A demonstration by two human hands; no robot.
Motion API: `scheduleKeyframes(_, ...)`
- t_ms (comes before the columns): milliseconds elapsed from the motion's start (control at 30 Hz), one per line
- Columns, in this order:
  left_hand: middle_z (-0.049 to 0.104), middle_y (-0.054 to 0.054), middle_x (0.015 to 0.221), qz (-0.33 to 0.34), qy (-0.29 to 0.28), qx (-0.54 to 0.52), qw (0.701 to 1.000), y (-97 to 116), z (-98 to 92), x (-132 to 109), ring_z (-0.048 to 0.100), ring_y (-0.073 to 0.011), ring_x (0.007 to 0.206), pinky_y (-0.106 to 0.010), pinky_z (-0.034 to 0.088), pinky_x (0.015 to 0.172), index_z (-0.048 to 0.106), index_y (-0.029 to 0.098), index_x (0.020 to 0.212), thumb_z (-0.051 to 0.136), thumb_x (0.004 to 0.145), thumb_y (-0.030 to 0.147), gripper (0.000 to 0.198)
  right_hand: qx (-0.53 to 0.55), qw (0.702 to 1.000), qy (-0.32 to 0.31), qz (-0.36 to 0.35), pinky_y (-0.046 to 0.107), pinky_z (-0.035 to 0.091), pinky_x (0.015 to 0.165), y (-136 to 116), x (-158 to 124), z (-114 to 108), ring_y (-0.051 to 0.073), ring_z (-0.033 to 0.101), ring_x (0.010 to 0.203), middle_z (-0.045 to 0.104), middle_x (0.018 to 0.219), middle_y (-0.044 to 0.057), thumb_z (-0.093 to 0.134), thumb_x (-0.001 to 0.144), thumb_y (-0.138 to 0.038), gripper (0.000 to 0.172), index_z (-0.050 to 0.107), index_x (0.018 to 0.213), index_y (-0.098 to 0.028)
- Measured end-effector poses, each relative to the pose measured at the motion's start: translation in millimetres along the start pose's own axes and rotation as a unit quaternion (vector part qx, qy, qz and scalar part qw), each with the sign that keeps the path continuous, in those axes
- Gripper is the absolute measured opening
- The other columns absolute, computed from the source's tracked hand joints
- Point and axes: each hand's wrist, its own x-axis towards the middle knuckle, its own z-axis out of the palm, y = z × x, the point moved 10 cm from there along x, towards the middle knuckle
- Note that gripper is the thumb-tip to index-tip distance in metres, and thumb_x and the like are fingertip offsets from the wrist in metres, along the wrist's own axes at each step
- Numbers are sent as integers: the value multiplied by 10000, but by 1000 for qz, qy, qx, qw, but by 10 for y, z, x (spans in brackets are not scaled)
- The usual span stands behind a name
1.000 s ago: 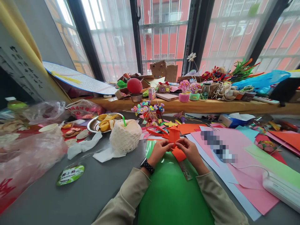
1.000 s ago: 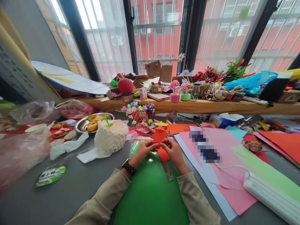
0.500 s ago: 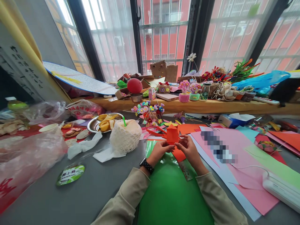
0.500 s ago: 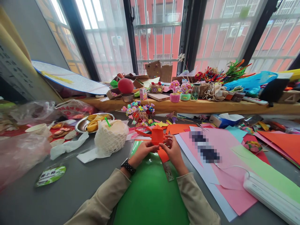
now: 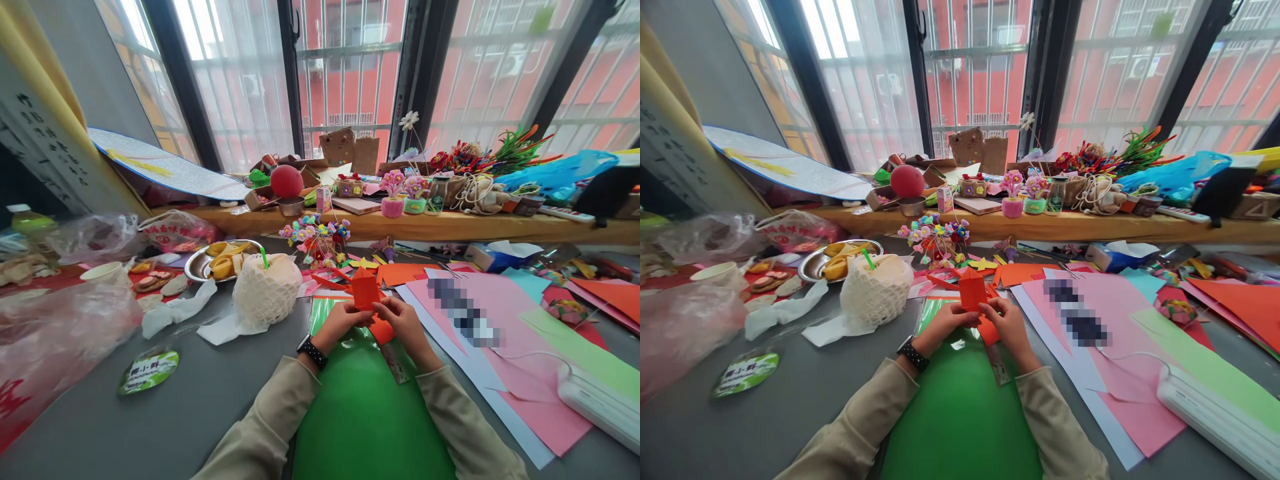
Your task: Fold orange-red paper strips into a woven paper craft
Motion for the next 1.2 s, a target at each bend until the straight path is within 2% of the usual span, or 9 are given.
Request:
scheduleKeyframes(233,589,-29,577,-5,-4,29,1000,38,29,-24,493,-85,467,-201,366,486,610,107,694,634,512,336,293,-47,999,-7,-7,221,337,491,-1,10,4,114,432,497,493,506,-13,517,651,-385,231,505,566,-170)
scheduleKeyframes(433,545,-1,581,49,11,91,995,90,-14,-2,404,-61,462,-175,275,423,608,122,696,567,567,391,300,-66,997,-36,-2,219,336,478,-6,9,42,116,447,492,517,520,-4,499,667,-386,233,516,573,-174)
scheduleKeyframes(633,497,13,549,58,27,64,996,119,-62,-3,299,-29,403,-176,205,391,595,101,704,549,586,409,333,-53,998,-28,2,209,343,477,0,12,22,106,459,500,525,545,-2,488,676,-403,255,532,610,-160)
scheduleKeyframes(767,436,40,493,58,47,28,997,141,-113,-14,250,-22,385,-180,172,380,580,100,699,557,582,407,330,-34,998,-57,15,206,359,482,8,-2,96,104,475,513,548,586,10,464,695,-407,275,552,660,-149)
scheduleKeyframes(900,360,67,438,49,61,2,997,131,-151,-20,231,-22,379,-182,154,379,562,114,666,581,556,409,315,-42,994,-100,-7,213,370,511,-16,-17,213,107,480,534,556,609,13,477,696,-381,249,553,667,-146)
scheduleKeyframes(1067,342,70,439,41,51,-11,998,104,-133,-14,216,-17,380,-184,140,383,556,111,652,583,551,414,321,-73,992,-103,-32,224,369,524,-44,-28,231,114,477,546,550,614,14,462,715,-339,215,549,676,-147)
scheduleKeyframes(1200,345,70,444,38,65,-20,997,92,-165,-9,204,-14,374,-185,125,380,543,110,658,586,556,404,315,-87,991,-101,-30,229,367,533,-55,-34,228,120,487,561,547,613,13,467,712,-323,199,545,670,-145)
